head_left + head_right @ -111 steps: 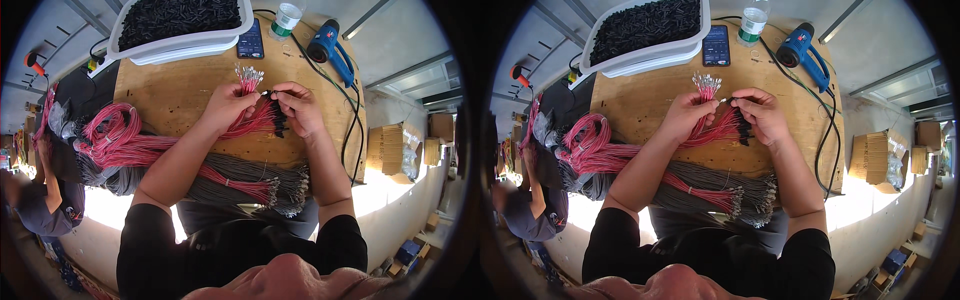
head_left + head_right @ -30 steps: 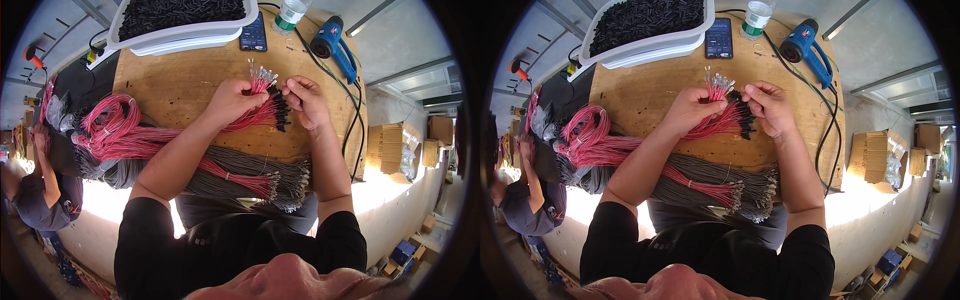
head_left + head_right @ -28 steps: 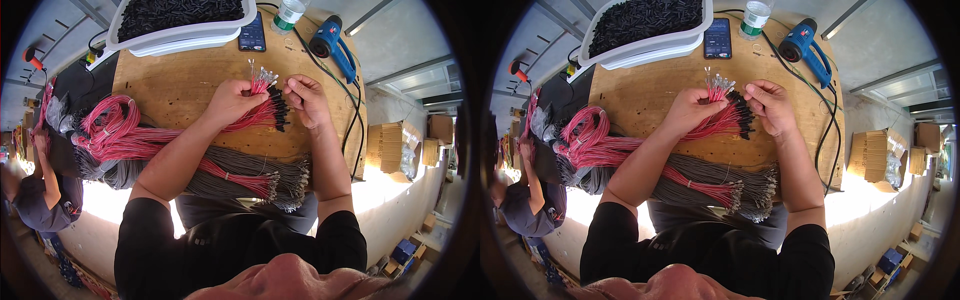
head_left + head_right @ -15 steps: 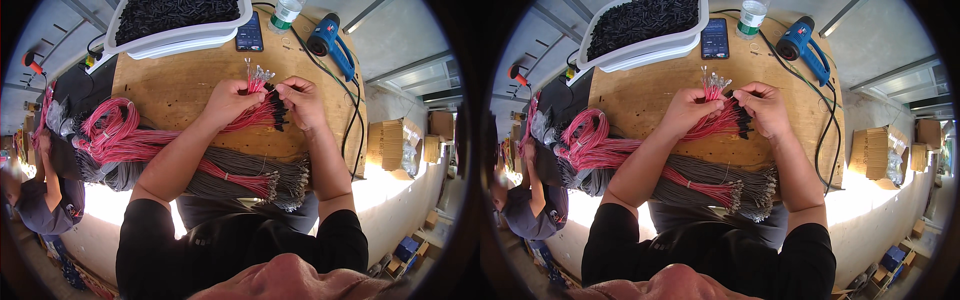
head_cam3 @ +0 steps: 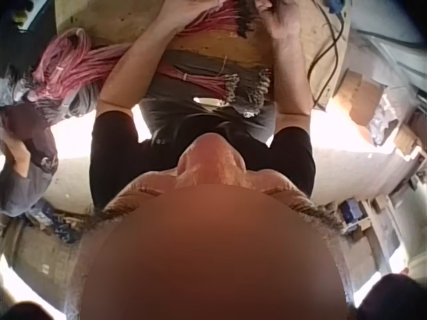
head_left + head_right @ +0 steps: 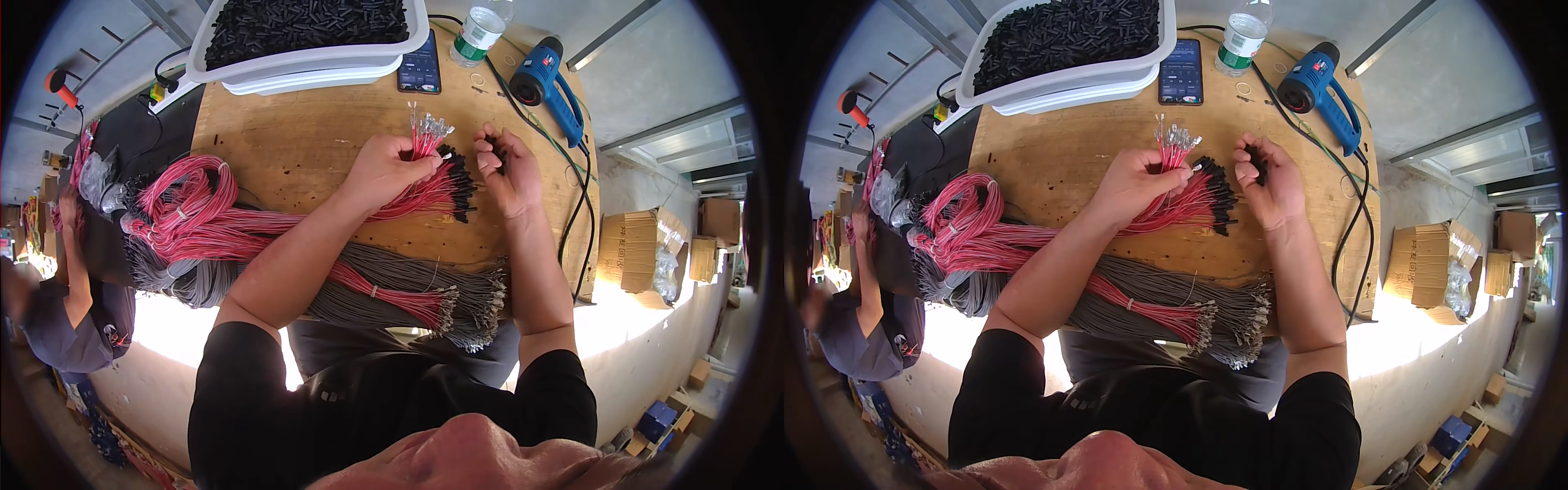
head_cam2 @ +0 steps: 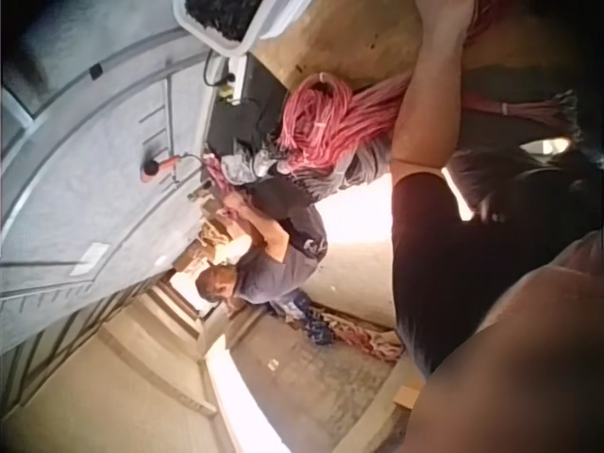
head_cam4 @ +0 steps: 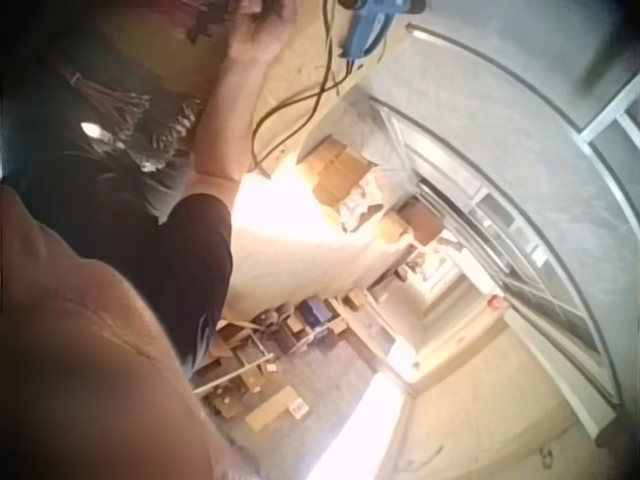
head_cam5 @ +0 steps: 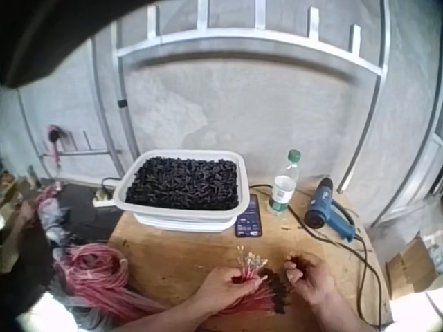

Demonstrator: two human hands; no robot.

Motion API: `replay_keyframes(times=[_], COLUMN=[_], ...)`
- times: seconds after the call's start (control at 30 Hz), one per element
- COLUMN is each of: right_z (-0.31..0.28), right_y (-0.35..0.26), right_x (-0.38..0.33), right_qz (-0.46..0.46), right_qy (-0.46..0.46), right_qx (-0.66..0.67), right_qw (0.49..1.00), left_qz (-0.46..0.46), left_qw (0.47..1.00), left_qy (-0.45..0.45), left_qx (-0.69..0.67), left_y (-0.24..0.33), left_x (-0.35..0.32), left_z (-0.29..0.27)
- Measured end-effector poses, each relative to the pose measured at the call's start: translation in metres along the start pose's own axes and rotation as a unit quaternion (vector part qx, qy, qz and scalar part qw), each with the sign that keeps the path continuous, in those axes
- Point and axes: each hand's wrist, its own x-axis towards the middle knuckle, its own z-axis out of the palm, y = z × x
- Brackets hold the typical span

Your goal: Placing small black plastic caps or connectors onto the ends of colored wires at a workbench.

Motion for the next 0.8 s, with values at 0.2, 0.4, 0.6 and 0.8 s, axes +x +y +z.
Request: replay_keyframes(times=[0.2,0.4,0.6,0.8], right_z=[-0.007,0.009,0.003,0.001], right_y=[0.004,0.007,0.009,0.011], right_x=[0.001,-0.011,-0.007,-0.008], right_qz=[-0.026,-0.018,-0.019,-0.011], right_qy=[-0.061,-0.093,-0.123,-0.123], right_qx=[-0.081,-0.119,-0.041,-0.136], right_qw=[0.995,0.988,0.991,0.983], left_qz=[-0.001,0.002,-0.004,-0.006], left_qw=[1.000,0.999,1.000,0.998], left_qy=[-0.009,0.000,-0.002,0.004], left_qx=[-0.009,-0.032,-0.031,-0.059], left_y=[-0.002,-0.001,0.002,0.004], left_x=[0.001,0.000,-0.001,-0.001], left_z=[-0.002,0.000,0.000,0.002])
